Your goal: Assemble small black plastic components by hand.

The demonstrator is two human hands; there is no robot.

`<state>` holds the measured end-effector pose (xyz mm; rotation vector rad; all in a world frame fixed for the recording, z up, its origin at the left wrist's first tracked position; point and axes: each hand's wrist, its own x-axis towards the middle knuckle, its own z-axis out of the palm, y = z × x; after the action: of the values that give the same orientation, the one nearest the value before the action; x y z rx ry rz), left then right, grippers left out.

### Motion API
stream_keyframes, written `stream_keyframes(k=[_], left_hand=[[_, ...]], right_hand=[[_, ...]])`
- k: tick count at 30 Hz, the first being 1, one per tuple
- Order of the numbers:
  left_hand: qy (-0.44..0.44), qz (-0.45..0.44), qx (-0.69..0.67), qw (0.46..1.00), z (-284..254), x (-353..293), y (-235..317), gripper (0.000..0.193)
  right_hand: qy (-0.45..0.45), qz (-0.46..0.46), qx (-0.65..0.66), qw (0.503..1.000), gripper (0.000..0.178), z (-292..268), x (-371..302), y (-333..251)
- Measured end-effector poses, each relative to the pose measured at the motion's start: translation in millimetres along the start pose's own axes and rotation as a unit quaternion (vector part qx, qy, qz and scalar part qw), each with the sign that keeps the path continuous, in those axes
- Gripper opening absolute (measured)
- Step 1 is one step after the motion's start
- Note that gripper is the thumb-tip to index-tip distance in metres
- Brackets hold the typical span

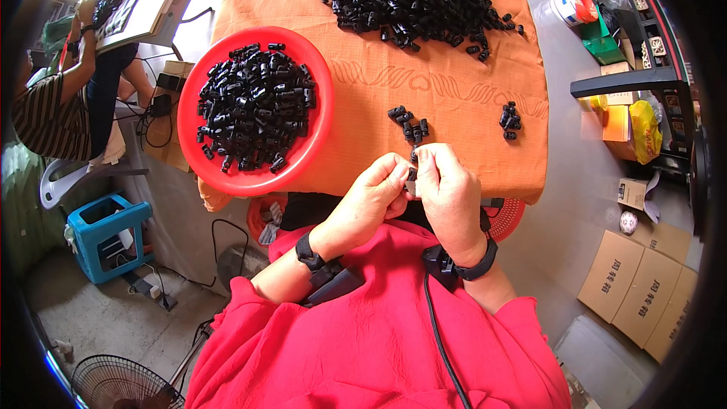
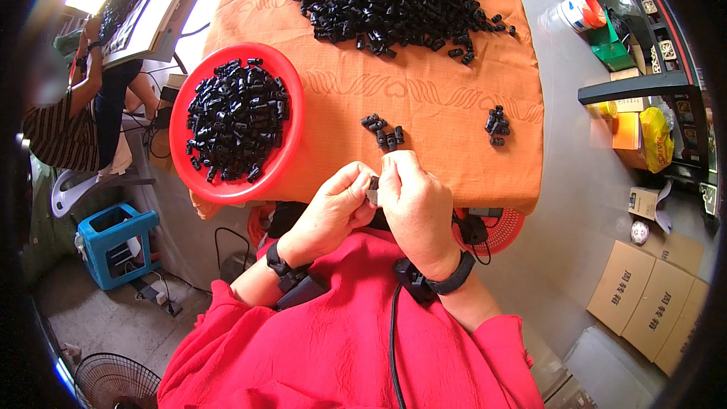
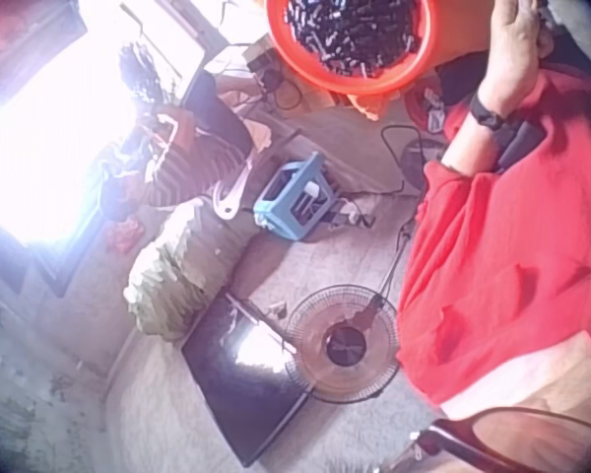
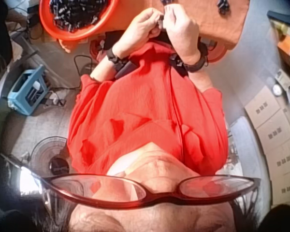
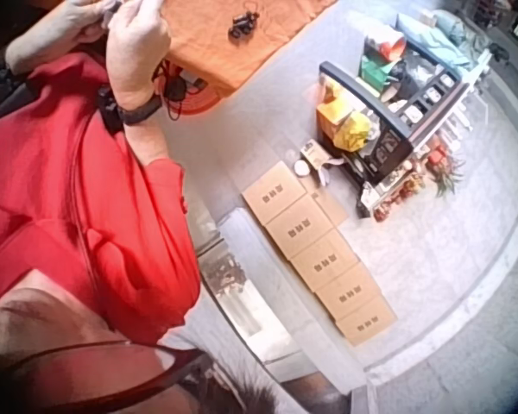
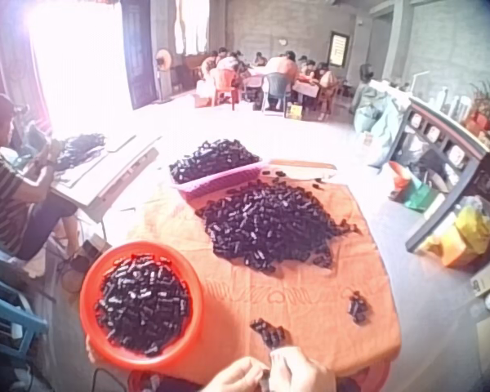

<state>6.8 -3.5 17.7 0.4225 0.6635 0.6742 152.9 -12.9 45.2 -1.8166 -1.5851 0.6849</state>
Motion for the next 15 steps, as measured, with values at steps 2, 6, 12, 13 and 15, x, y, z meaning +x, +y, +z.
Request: stream_keyframes(k=[2, 6, 12, 13, 15], left_hand=[[-0.002, 0.001, -0.004, 1.0, 0, 0, 0, 0.019], [-0.001, 0.0, -0.01, 1.0, -2, 0, -2, 0.019], [-0.012, -0.008, -0.039, 0.999, -3, 3, -2, 0.018], [-0.011, -0.014, -0.051, 0.999, -2, 4, -1, 0.018], [-0.007, -0.016, -0.051, 0.999, -1, 4, 0, 0.018]], right_hand=[[-0.001, 0.0, -0.001, 1.0, 0.009, 0, 0, -1], [-0.006, 0.016, 0.005, 1.0, 0.009, 2, -1, 1], [0.032, 0.016, 0.055, 0.998, 0.006, 8, -4, 9], [0.042, 0.018, 0.075, 0.996, 0.007, 9, -3, 9], [0.06, 0.016, 0.055, 0.997, 0.009, 6, -2, 5]])
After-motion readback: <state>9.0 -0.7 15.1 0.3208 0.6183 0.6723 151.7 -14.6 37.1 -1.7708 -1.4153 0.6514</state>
